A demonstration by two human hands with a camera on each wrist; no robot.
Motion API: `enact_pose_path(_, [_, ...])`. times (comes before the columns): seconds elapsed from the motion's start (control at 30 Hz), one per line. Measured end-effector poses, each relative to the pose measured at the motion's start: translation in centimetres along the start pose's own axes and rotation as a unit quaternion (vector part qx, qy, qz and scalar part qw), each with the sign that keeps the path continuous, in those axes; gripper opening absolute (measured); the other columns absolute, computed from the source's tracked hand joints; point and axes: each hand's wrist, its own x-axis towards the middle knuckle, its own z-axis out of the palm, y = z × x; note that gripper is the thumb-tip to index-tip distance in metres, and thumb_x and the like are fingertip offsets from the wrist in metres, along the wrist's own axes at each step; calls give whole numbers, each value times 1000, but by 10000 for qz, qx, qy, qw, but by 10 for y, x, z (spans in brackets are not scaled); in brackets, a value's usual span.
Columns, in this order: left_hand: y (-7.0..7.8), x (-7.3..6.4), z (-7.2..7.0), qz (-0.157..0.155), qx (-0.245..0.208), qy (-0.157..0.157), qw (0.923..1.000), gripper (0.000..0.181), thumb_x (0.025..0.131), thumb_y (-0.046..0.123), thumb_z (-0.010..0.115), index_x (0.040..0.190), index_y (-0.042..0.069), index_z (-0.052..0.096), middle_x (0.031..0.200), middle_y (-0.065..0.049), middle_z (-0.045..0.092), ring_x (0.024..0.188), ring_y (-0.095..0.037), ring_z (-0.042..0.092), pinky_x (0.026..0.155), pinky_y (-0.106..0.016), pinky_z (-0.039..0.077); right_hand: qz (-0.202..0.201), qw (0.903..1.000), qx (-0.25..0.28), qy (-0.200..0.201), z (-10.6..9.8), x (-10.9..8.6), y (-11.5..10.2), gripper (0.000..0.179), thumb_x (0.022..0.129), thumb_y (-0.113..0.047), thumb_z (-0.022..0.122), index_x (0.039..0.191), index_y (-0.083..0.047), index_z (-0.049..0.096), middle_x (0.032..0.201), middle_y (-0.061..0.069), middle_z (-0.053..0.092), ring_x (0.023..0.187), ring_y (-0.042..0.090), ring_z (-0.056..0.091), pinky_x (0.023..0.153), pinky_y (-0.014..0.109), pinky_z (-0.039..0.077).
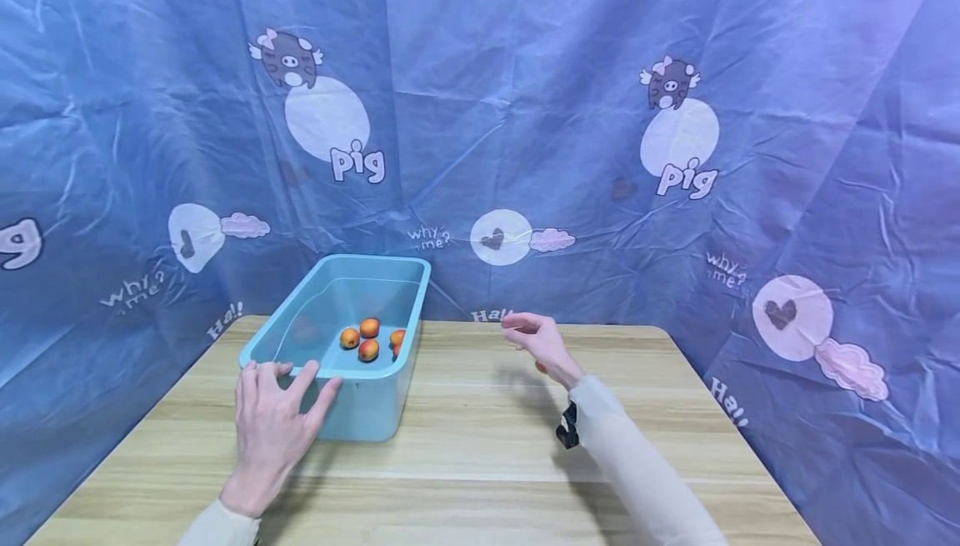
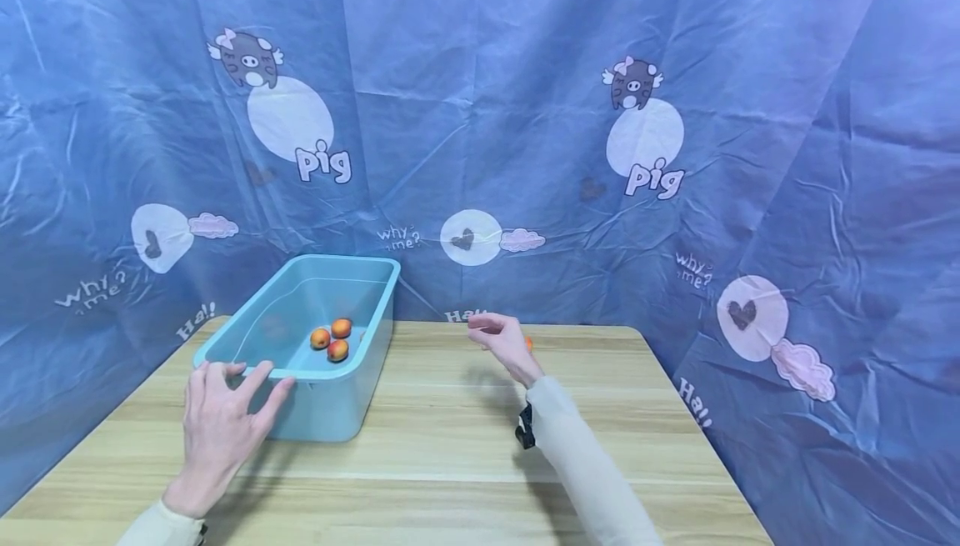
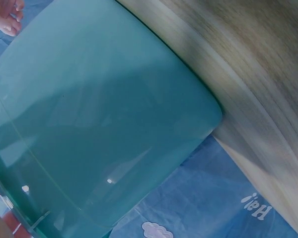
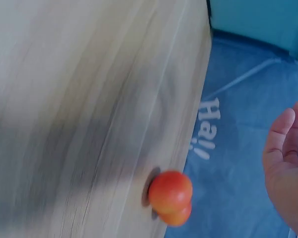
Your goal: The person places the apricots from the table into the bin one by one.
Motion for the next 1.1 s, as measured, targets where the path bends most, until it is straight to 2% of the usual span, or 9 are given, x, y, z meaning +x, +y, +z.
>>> enact_pose_path(0.27, [0,0,0,13,18,-2,10000,58,91,61,53,98,6,69,88,-28,51,82,-46,43,84,-60,34,218,9994,110,225,-28,-5,6,35,88,-11,72,120,1,65,121,23,66,89,11,67,72,26,54])
enact_pose_path(0.47, [0,1,-1,-5,1,-38,10000,59,91,61,52,99,6,69,88,-28,51,82,-46,43,84,-60,34,392,9985,124,357,-42,-9,15,36,87,-7,71,121,3,64,122,25,64,87,10,67,77,34,56])
enact_pose_path(0.57, [0,1,-1,-4,8,-34,10000,59,91,62,52,99,6,69,88,-28,51,82,-46,43,83,-59,34,466,9979,117,431,-48,-10,19,36,87,-6,71,121,3,64,120,24,66,89,15,68,77,36,57])
enact_pose_path(0.83, [0,2,-2,-8,16,-52,10000,59,91,61,52,99,6,69,89,-28,51,83,-46,43,82,-59,34,541,9974,98,464,-63,-16,24,37,89,-7,70,123,2,62,115,18,67,100,28,67,91,51,53])
enact_pose_path(0.93, [0,2,-2,-8,23,-41,10000,59,91,61,52,99,6,69,88,-28,52,82,-46,43,82,-59,34,558,9974,75,444,-67,-18,24,37,89,-8,70,124,2,62,116,18,67,103,31,66,91,51,52])
enact_pose_path(1.1, [1,2,-3,-10,18,-70,10000,58,91,61,52,99,6,69,89,-28,52,83,-46,43,82,-59,34,613,9977,-18,272,-72,-21,28,40,89,-9,70,127,1,60,119,19,65,108,34,63,90,45,52])
